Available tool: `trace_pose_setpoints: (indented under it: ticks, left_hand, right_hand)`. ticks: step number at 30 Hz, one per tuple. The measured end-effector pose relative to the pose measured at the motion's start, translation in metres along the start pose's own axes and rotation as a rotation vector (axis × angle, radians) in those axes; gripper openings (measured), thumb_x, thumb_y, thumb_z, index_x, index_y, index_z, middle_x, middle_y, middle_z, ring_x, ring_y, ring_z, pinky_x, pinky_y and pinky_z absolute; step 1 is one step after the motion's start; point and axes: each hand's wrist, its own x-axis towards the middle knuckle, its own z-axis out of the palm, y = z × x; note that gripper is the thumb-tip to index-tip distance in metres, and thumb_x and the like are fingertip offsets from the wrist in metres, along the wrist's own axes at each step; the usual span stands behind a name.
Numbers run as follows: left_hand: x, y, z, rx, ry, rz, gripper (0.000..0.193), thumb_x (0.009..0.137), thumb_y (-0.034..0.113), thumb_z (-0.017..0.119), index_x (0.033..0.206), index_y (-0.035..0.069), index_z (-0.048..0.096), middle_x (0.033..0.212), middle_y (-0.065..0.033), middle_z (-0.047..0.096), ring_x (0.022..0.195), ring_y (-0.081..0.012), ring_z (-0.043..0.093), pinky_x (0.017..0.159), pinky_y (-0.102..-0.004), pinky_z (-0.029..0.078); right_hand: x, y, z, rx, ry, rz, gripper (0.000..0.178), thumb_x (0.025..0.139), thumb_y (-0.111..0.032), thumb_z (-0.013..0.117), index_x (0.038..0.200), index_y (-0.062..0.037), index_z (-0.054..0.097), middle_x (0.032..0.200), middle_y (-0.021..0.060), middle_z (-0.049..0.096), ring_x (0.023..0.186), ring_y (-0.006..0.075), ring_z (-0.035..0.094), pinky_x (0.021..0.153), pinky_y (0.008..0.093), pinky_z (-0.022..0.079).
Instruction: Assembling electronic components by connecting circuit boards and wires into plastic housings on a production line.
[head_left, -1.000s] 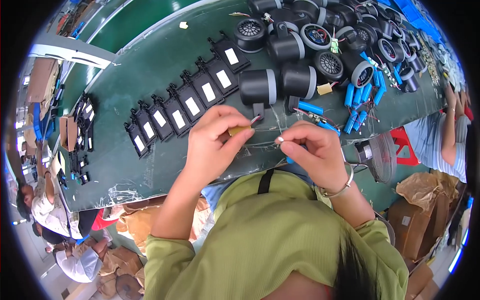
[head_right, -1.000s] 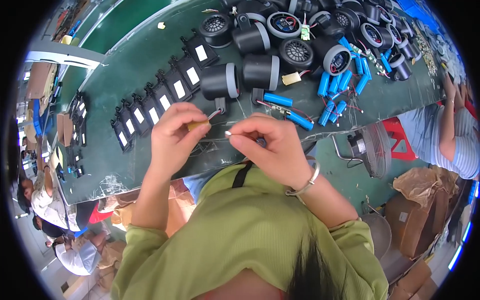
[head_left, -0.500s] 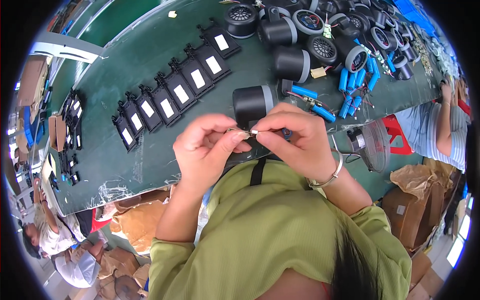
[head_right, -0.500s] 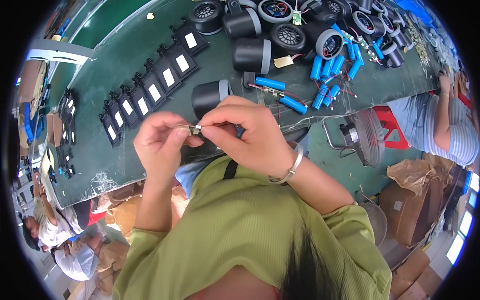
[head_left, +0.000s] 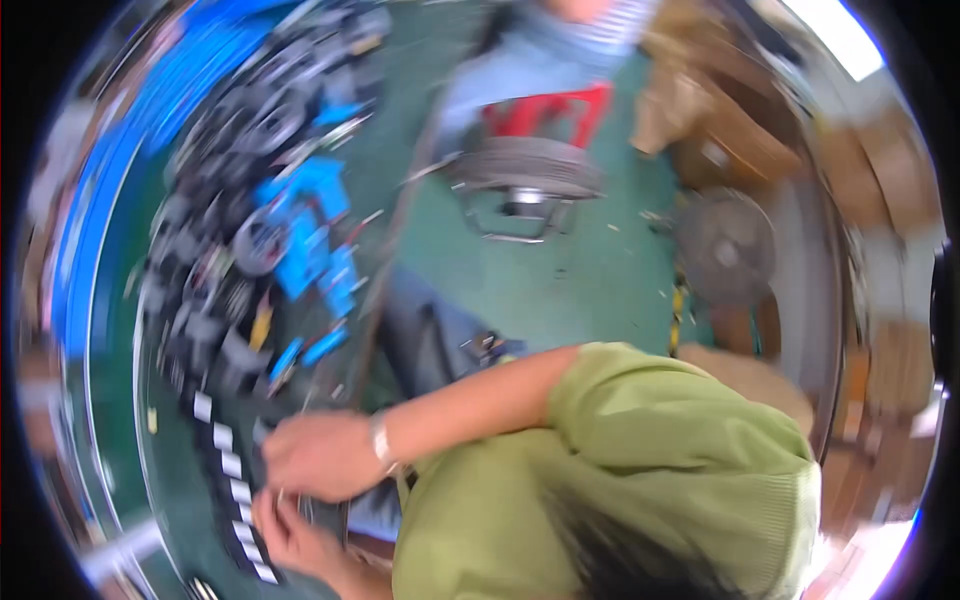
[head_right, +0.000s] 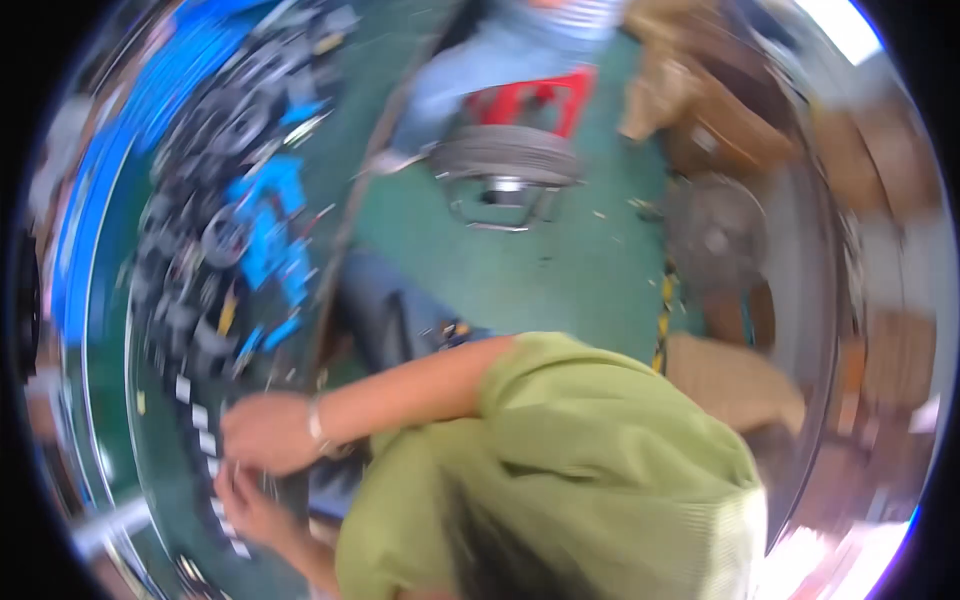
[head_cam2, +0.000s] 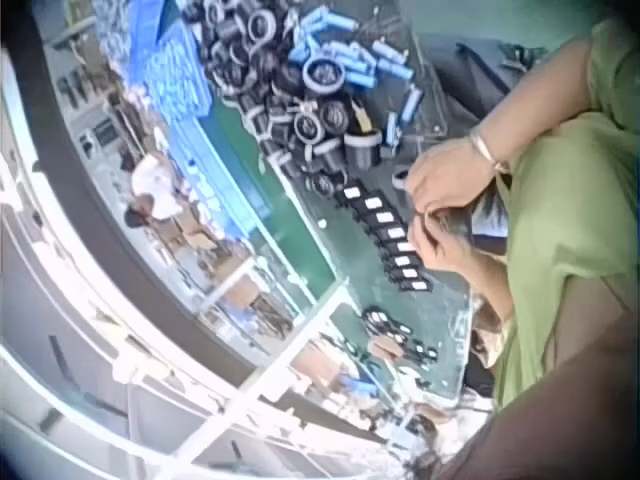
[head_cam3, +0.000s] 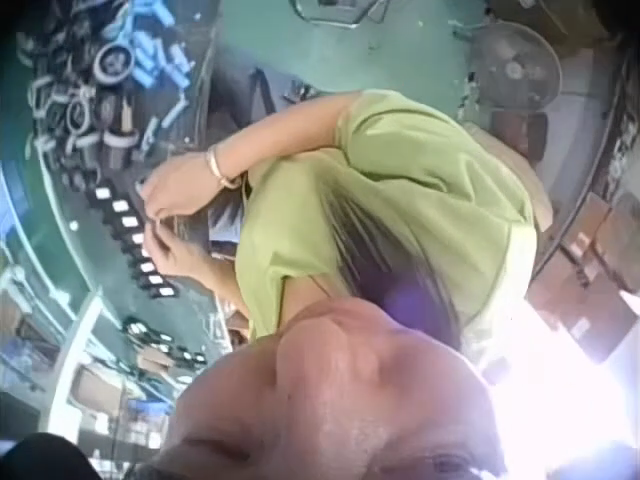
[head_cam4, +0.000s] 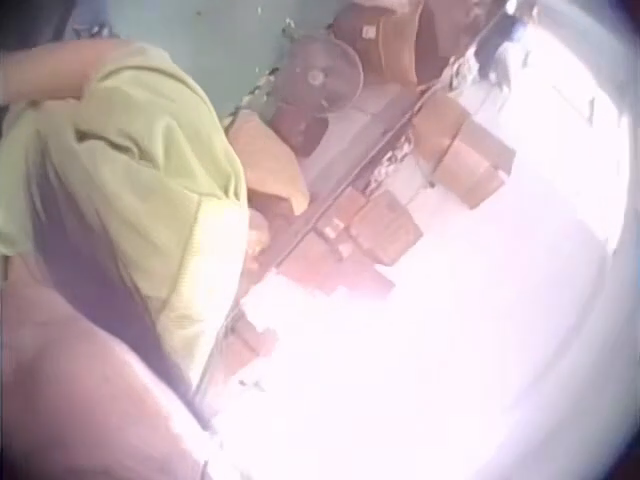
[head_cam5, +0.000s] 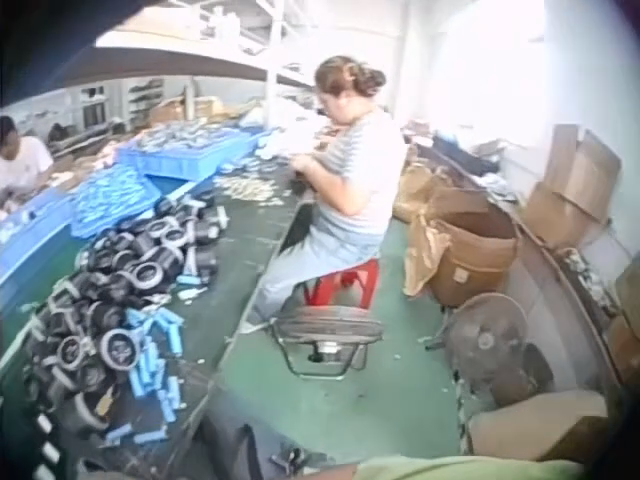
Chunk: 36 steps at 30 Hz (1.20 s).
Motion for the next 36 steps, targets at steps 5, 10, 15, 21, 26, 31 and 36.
trace_pose_setpoints:
  ticks: [5, 10, 15, 21, 26, 31, 36]
  left_hand:
    - [-0.005, 0.004, 0.006, 0.116, -0.095, 0.25, 0.023, 0.085, 0.01, 0.058, 0.102, -0.004, 0.058, 0.098, -0.0147, 0.06, 0.086, -0.021, 0.059, 0.075, -0.0317, 0.051]
    - [-0.009, -0.004, 0.008, -0.052, -0.125, 0.332, 0.021, 0.083, 0.008, 0.061, 0.096, -0.008, 0.059, 0.09, -0.016, 0.062, 0.077, -0.0214, 0.06, 0.068, -0.0299, 0.053]
    - [-0.004, -0.012, -0.008, -0.107, -0.121, 0.147, 0.022, 0.085, 0.005, 0.054, 0.103, -0.008, 0.055, 0.094, -0.0127, 0.06, 0.081, -0.0184, 0.056, 0.072, -0.0271, 0.048]
    - [0.002, -0.007, 0.004, -0.196, -0.057, 0.15, 0.012, 0.076, -0.005, 0.061, 0.088, -0.003, 0.063, 0.088, -0.0116, 0.063, 0.079, -0.0168, 0.06, 0.071, -0.0251, 0.048]
    - [-0.008, -0.007, -0.001, -0.353, -0.002, 0.202, 0.018, 0.075, -0.007, 0.061, 0.091, 0.0, 0.064, 0.086, -0.0112, 0.063, 0.072, -0.0154, 0.062, 0.063, -0.0233, 0.05]
    - [-0.01, -0.008, 0.002, -0.167, 0.069, 0.289, 0.02, 0.071, -0.005, 0.065, 0.09, 0.003, 0.066, 0.076, -0.0104, 0.064, 0.068, -0.0186, 0.062, 0.059, -0.0243, 0.05]
    - [-0.002, -0.013, 0.012, -0.119, 0.114, 0.35, 0.02, 0.071, -0.005, 0.065, 0.09, 0.003, 0.066, 0.076, -0.0102, 0.064, 0.067, -0.0183, 0.062, 0.057, -0.025, 0.05]
  right_hand:
    - [-0.011, -0.009, 0.002, -0.182, -0.019, 0.12, 0.014, 0.067, -0.016, 0.058, 0.067, -0.0033, 0.063, 0.074, 0.0098, 0.057, 0.077, 0.0267, 0.056, 0.062, 0.037, 0.044]
    - [-0.015, -0.023, -0.016, -0.306, -0.133, 0.105, 0.013, 0.065, -0.017, 0.06, 0.07, -0.0052, 0.065, 0.077, 0.009, 0.059, 0.078, 0.0266, 0.057, 0.063, 0.0366, 0.046]
    - [-0.001, -0.032, -0.014, -0.287, -0.121, 0.058, 0.013, 0.062, -0.015, 0.062, 0.067, -0.0034, 0.065, 0.071, 0.0145, 0.062, 0.072, 0.0311, 0.061, 0.061, 0.0404, 0.049]
    - [-0.01, -0.019, -0.012, -0.16, 0.109, -0.016, 0.004, 0.076, -0.009, 0.057, 0.078, -0.0059, 0.058, 0.077, 0.01, 0.054, 0.076, 0.028, 0.053, 0.066, 0.0374, 0.044]
    - [-0.012, -0.032, 0.011, -0.044, 0.219, 0.053, 0.011, 0.073, 0.0, 0.057, 0.083, -0.0019, 0.058, 0.076, 0.0104, 0.052, 0.07, 0.0277, 0.053, 0.062, 0.0355, 0.044]
    - [-0.017, -0.032, 0.025, -0.075, 0.241, 0.129, 0.015, 0.072, 0.003, 0.059, 0.086, -0.0003, 0.059, 0.073, 0.0107, 0.052, 0.065, 0.0262, 0.053, 0.058, 0.0331, 0.044]
    - [-0.015, -0.03, 0.027, -0.004, 0.273, 0.241, 0.016, 0.072, 0.006, 0.058, 0.086, 0.0006, 0.06, 0.071, 0.0108, 0.052, 0.06, 0.0256, 0.052, 0.053, 0.0313, 0.043]
